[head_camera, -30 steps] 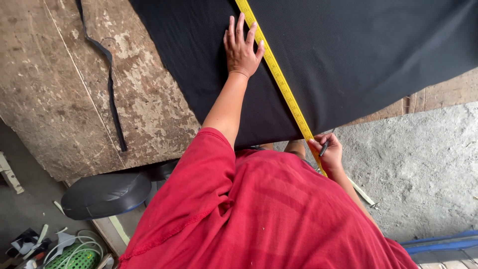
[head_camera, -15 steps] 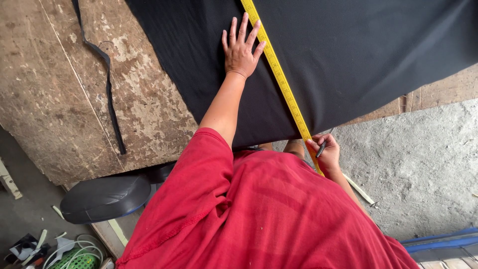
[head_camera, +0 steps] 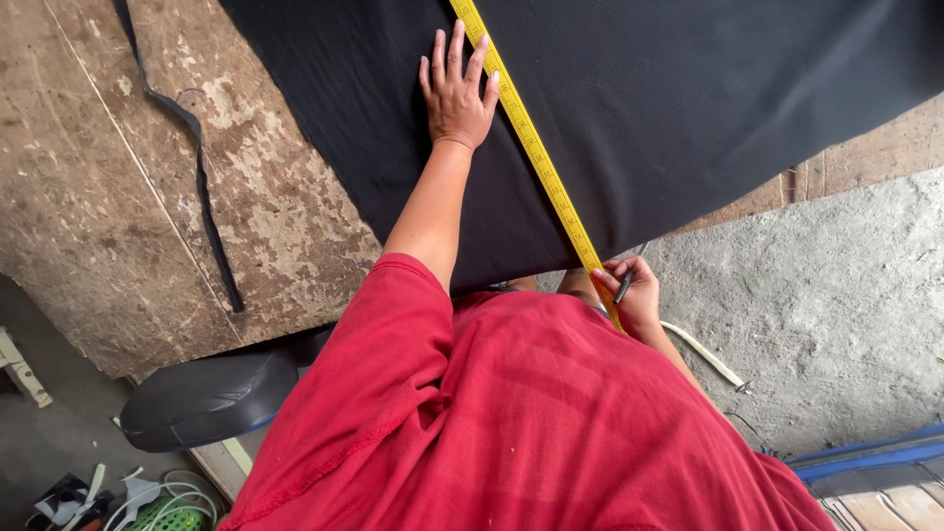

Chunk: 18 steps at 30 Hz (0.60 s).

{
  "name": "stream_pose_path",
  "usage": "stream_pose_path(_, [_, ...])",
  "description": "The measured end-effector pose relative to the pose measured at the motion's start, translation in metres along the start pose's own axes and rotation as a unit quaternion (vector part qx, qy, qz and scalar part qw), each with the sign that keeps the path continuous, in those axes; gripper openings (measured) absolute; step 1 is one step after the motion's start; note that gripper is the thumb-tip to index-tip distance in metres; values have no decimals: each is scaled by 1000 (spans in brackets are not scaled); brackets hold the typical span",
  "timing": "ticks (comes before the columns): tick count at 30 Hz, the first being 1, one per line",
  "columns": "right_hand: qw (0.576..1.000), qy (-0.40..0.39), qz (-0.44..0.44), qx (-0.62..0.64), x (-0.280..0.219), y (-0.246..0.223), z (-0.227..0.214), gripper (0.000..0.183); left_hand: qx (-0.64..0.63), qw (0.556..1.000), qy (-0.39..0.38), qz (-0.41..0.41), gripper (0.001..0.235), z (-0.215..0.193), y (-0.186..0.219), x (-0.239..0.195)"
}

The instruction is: The person measures a large piece of black fabric using a yellow measuring tape and then cuts it into specific shapes using scissors on a wooden workbench.

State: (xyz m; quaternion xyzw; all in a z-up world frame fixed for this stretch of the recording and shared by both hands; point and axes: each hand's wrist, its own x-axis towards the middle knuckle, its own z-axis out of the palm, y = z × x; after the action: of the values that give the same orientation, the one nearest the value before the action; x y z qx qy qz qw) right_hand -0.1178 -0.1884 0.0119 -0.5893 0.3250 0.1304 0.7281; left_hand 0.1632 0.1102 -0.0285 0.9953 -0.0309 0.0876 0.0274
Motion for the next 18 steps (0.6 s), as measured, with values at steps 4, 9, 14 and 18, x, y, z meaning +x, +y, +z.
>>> stream_pose_path(4, [1000, 4, -8, 1, 1, 0, -1, 35, -1, 1000, 3, 4, 52, 0, -1, 0])
stream_pose_path(9, [1000, 4, -19, -24, 0, 3, -3, 36, -8, 1000, 16, 6, 52, -3, -1, -3])
stream_pose_path(14, [988, 51, -88, -119, 16, 30, -22, 41, -97, 989, 100, 52, 53, 4, -3, 5])
stream_pose_path(18, [994, 61, -77, -54, 27, 45, -23, 40, -99, 986, 126, 52, 51, 4, 0, 5])
